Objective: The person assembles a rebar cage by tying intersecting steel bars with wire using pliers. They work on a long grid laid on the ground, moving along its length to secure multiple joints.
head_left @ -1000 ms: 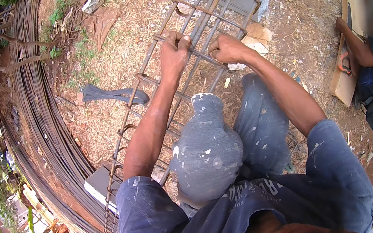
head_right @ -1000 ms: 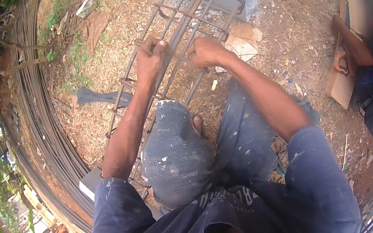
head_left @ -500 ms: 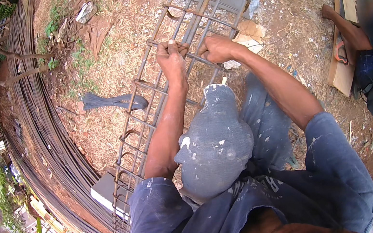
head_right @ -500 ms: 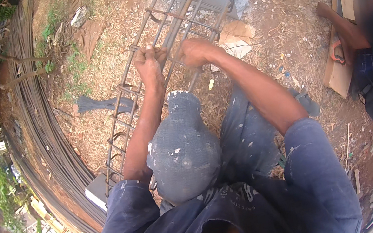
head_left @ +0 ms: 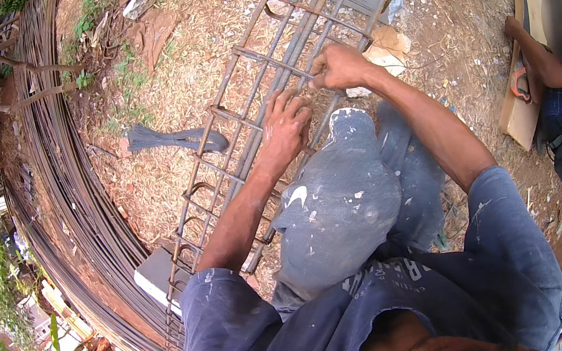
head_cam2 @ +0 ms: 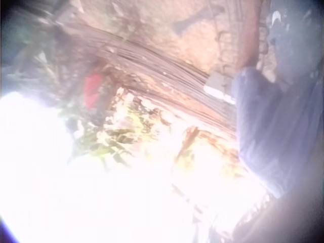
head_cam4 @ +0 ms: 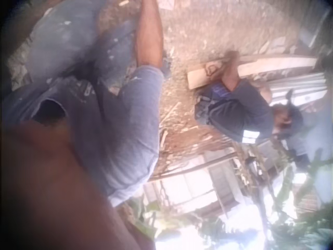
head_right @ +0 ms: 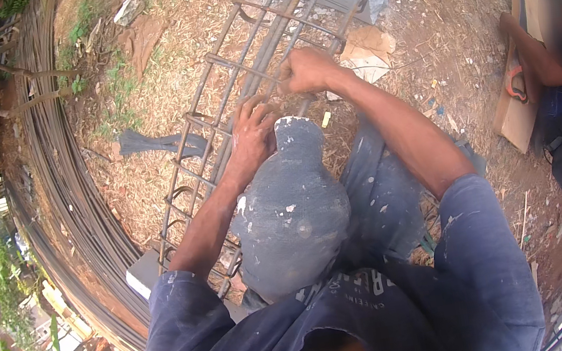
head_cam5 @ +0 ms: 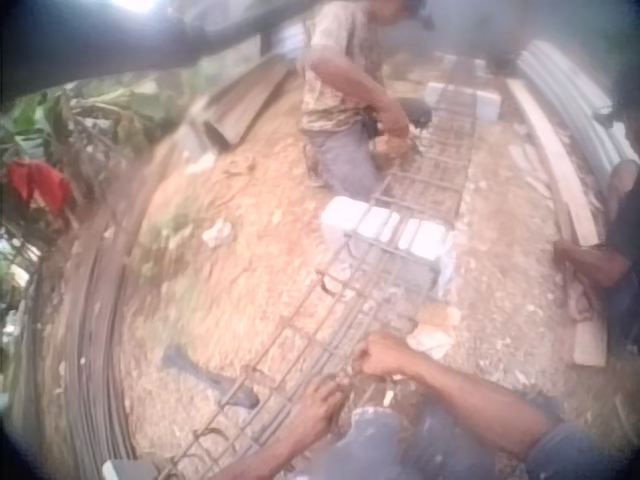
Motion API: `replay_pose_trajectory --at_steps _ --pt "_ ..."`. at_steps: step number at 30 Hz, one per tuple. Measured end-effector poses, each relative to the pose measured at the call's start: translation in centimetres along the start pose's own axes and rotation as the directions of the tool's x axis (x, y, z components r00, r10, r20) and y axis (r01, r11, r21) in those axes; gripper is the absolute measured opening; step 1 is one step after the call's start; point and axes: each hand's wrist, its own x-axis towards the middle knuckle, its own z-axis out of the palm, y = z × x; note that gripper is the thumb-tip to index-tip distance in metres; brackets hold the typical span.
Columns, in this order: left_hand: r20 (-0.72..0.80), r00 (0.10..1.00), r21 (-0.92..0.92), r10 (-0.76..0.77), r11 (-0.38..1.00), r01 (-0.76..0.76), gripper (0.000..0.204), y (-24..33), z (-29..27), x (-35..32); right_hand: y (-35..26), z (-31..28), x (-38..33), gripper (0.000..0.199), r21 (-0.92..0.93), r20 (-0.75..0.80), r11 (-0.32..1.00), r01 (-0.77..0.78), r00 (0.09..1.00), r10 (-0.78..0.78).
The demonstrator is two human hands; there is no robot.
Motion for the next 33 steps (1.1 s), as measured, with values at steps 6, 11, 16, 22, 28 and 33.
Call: replay_pose_trajectory --at_steps 6,11,16,22,28,33 --pt "-0.076 0.968 -0.096 -0.239 0.968 0.231 0.01 1.3 -0.3 0.1 -0.2 1.0 0.0 0.03 -0.177 -0.124 0.984 -0.004 0.992 -0.018" --pt "-0.197 0.824 -0.245 -0.53 0.841 0.482 0.021 0.0 -1.1 2.6 -1.0 1.9 -0.7 0.024 -0.205 -0.197 0.977 -0.063 0.98 0.022" --pt "0.146 0.777 -0.082 -0.613 0.775 0.627 0.026 0.2 -1.2 5.0 -2.2 1.2 -0.8 0.024 -0.305 -0.133 0.948 -0.084 0.99 0.045" --pt "0.117 0.785 0.093 -0.608 0.794 0.601 0.033 -2.7 3.6 3.3 -4.2 0.8 -0.3 0.031 -0.391 -0.122 0.919 -0.042 0.993 -0.006" --pt "0.2 0.772 0.283 -0.604 0.79 0.544 0.013 0.0 1.4 4.9 -3.2 1.5 -0.6 0.029 -0.339 -0.174 0.936 -0.09 0.984 0.031" --pt "0.233 0.855 0.239 -0.463 0.88 0.411 0.015 -0.4 -2.6 7.0 -3.3 1.6 -0.9 0.031 -0.283 -0.246 0.955 -0.09 0.969 0.019"
